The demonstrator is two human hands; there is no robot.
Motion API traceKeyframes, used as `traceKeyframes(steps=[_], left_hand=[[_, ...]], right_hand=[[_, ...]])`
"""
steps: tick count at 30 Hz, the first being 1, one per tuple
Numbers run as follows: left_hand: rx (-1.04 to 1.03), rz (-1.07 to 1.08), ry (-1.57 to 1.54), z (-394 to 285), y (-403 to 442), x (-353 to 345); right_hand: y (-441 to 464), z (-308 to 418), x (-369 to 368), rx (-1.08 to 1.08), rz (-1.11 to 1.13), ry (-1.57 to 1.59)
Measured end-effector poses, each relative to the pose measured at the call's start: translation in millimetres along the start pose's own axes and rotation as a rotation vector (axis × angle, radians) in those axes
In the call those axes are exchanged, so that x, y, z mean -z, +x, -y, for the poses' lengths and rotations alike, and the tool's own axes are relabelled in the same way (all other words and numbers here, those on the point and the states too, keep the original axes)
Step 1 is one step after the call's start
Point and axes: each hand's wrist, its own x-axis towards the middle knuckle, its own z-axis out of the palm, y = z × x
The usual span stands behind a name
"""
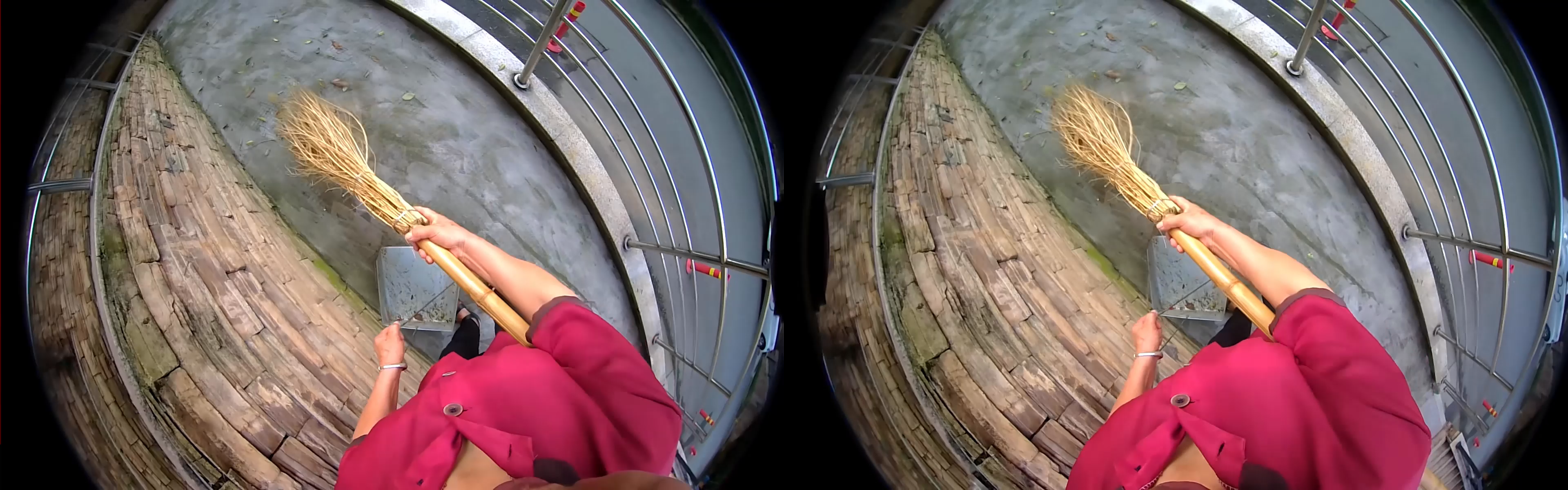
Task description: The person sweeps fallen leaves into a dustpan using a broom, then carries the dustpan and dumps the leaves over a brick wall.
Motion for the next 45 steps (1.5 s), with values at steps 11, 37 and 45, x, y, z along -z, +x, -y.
traceKeyframes(steps=[11, 37, 45], left_hand=[[0.066, -0.077, -0.110, 1, 34, 35], [0.412, -0.523, -0.518, -258, 107, 54], [0.478, -0.551, -0.496, -343, 184, 46]], right_hand=[[-183, 67, 11, -0.003, -0.259, 0.180], [45, 361, 102, -0.082, -0.317, 0.251], [289, 453, 57, -0.033, -0.093, 0.086]])
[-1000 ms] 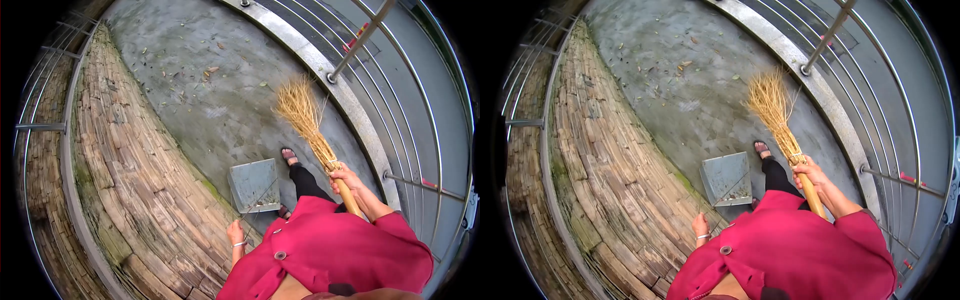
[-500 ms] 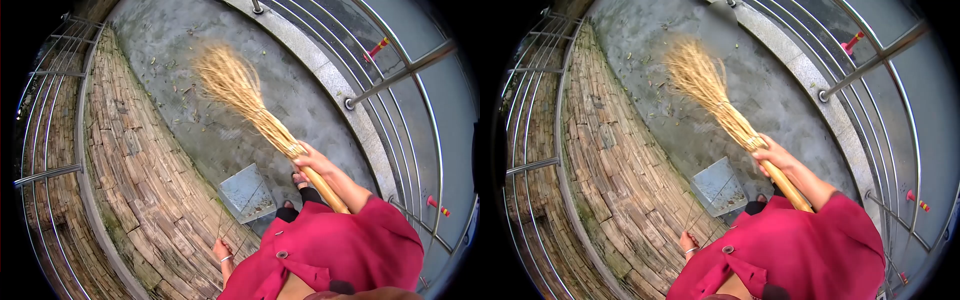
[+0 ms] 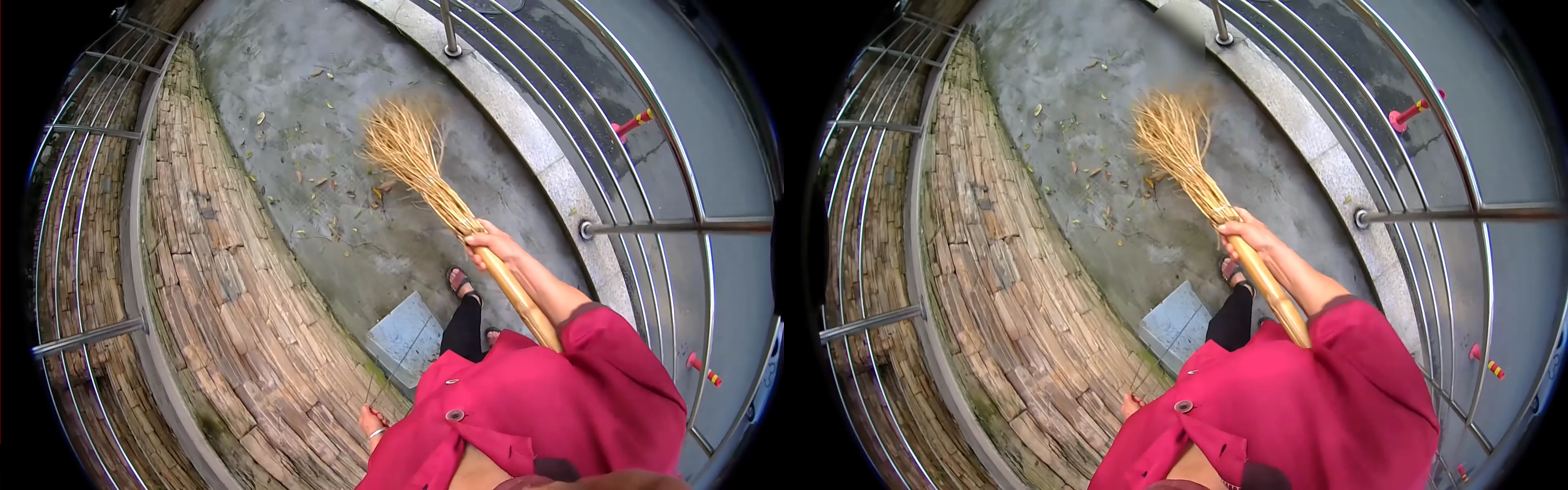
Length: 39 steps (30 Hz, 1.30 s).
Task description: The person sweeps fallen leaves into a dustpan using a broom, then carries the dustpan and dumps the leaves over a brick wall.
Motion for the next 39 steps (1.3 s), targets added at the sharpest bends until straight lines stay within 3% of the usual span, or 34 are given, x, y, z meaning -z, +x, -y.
traceKeyframes(steps=[3, 8, 10, 13, 20, 24, 26, 30, 32, 39], left_hand=[[-0.140, 0.051, 0.087, -35, -11, -7], [-0.220, 0.070, 0.128, -81, -26, -25], [-0.054, -0.031, -0.016, -106, -39, -48], [0.038, -0.074, -0.081, -103, -25, -64], [0.142, -0.223, -0.173, -98, -34, -107], [0.114, -0.343, -0.231, -102, -67, -116], [0.127, -0.397, -0.235, -96, -78, -121], [0.168, -0.548, -0.266, -59, -88, -117], [0.268, -0.585, -0.314, -20, -79, -113], [0.479, -0.622, -0.477, 26, -103, -146]], right_hand=[[18, 38, -23, 0.075, -0.038, -0.106], [-52, 89, -33, -0.032, -0.075, -0.019], [-52, 113, -31, -0.085, -0.137, 0.062], [9, 141, -19, -0.111, -0.161, -0.001], [63, 245, -70, -0.152, 0.093, -0.241], [55, 329, -68, -0.064, 0.008, -0.261], [57, 357, -60, -0.041, -0.104, -0.271], [119, 388, -11, -0.055, -0.130, -0.270], [154, 394, -10, -0.066, -0.127, -0.418], [130, 365, -94, -0.148, 0.100, -0.535]])
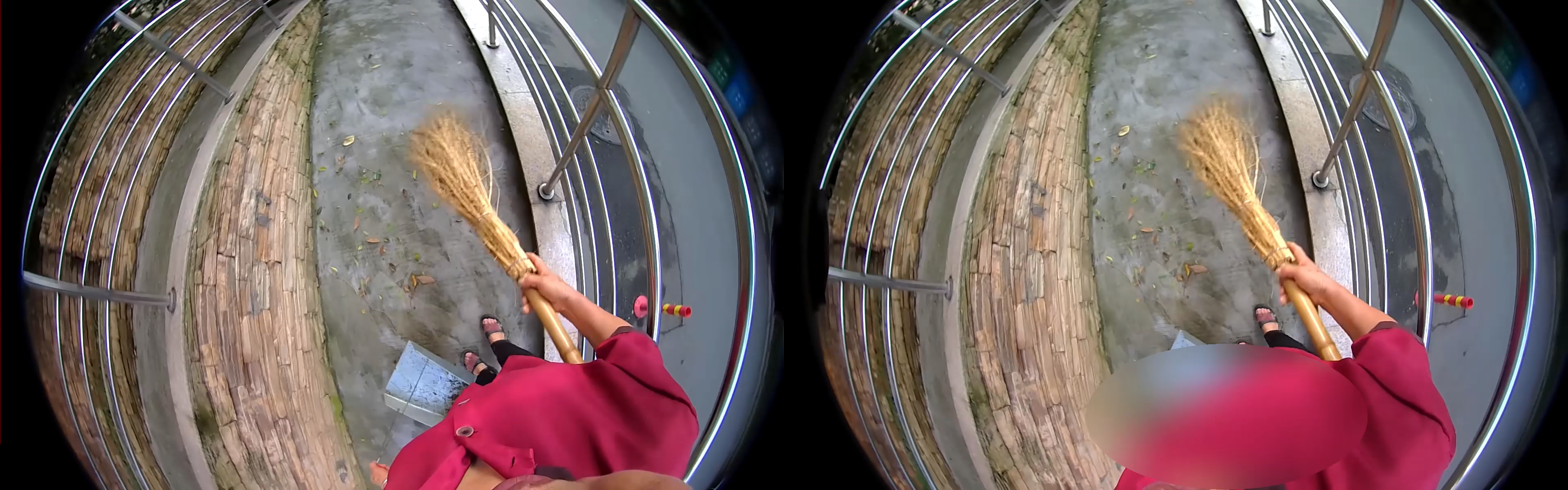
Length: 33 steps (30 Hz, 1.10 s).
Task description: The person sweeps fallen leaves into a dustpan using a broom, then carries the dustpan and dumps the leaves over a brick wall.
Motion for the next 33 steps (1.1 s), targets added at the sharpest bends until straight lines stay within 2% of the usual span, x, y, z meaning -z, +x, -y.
traceKeyframes(steps=[1, 5, 9, 11, 13, 14, 15, 17, 19, 21, 23, 24, 27, 29, 31, 33], left_hand=[[0.032, -0.004, -0.021, 7, -4, 1], [0.172, -0.020, -0.097, 39, -16, 10], [0.274, -0.065, -0.134, 65, -22, 39], [0.314, -0.124, -0.130, 74, -28, 61], [0.334, -0.167, -0.152, 73, -30, 72], [0.343, -0.188, -0.171, 72, -32, 75], [0.345, -0.211, -0.183, 72, -33, 79], [0.352, -0.253, -0.205, 66, -38, 90], [0.351, -0.292, -0.229, 58, -42, 100], [0.349, -0.331, -0.244, 55, -45, 108], [0.334, -0.356, -0.260, 56, -46, 113], [0.323, -0.369, -0.269, 57, -45, 115], [0.311, -0.373, -0.305, 55, -58, 122], [0.316, -0.359, -0.336, 45, -63, 126], [0.401, -0.401, -0.306, 43, -66, 127], [0.434, -0.405, -0.330, 66, -50, 137]], right_hand=[[-10, -6, -10, -0.067, 0.052, -0.005], [-46, -29, -30, -0.256, 0.245, -0.366], [-73, -42, -37, -0.138, 0.434, -1.019], [-82, -44, -47, -0.308, 0.506, -1.193], [-69, -77, -27, -0.130, 0.677, -1.461], [-56, -102, -5, -0.013, 0.745, -1.492], [-47, -103, -5, -0.023, 0.763, -1.500], [-29, -104, -9, -0.293, 0.808, -1.769], [-6, -93, 14, -0.236, 0.649, -1.878], [13, -53, 14, -0.200, 0.402, -1.949], [47, -16, 16, -0.034, 0.151, -1.903], [81, -6, 37, 0.068, 0.092, -1.659], [163, 21, 25, 0.512, 0.012, -1.485], [152, 39, -22, 0.257, -0.131, -1.292], [112, 46, -48, 0.298, -0.021, -1.174], [63, 37, -65, 0.144, 0.039, -1.203]])
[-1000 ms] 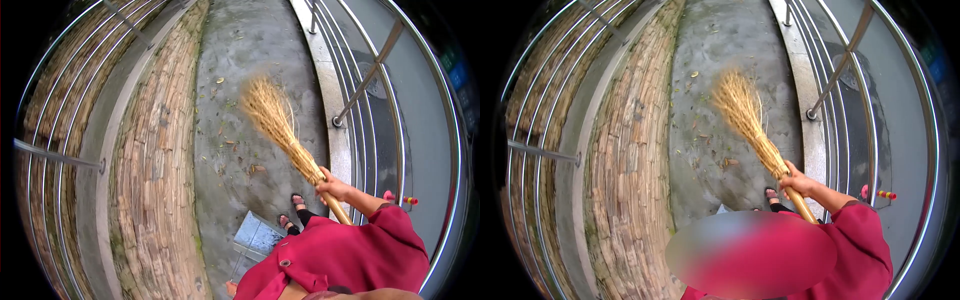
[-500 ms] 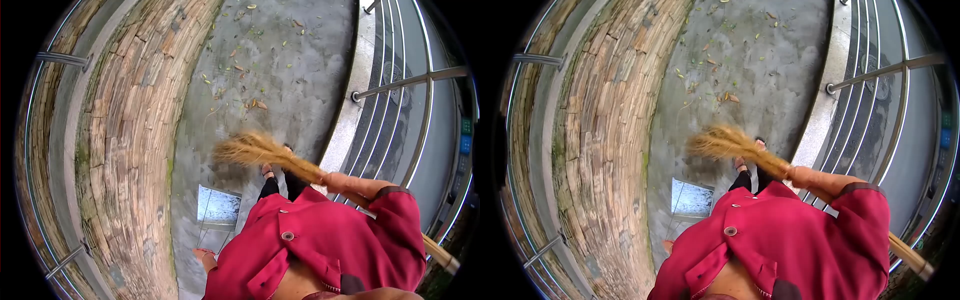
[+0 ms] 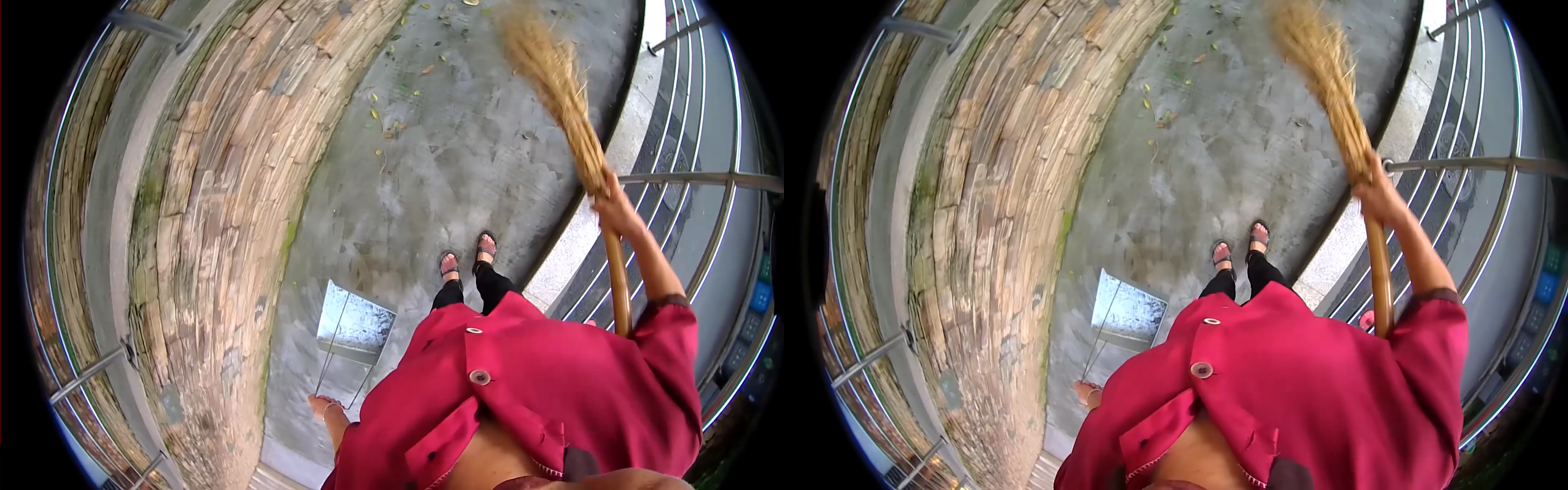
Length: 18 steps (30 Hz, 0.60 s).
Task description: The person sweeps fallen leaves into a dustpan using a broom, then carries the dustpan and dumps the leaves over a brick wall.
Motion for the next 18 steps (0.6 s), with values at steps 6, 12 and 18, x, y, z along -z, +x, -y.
traceKeyframes(steps=[6, 12, 18], left_hand=[[0.044, 0.033, -0.101, 22, 35, -4], [-0.017, -0.137, -0.240, 14, -50, -7], [-0.108, -0.364, -0.098, 20, -102, -4]], right_hand=[[-88, 31, -47, 0.000, 0.588, -0.281], [3, 15, -169, 0.318, 1.107, -0.707], [139, 15, -131, 0.234, 0.772, -0.771]])
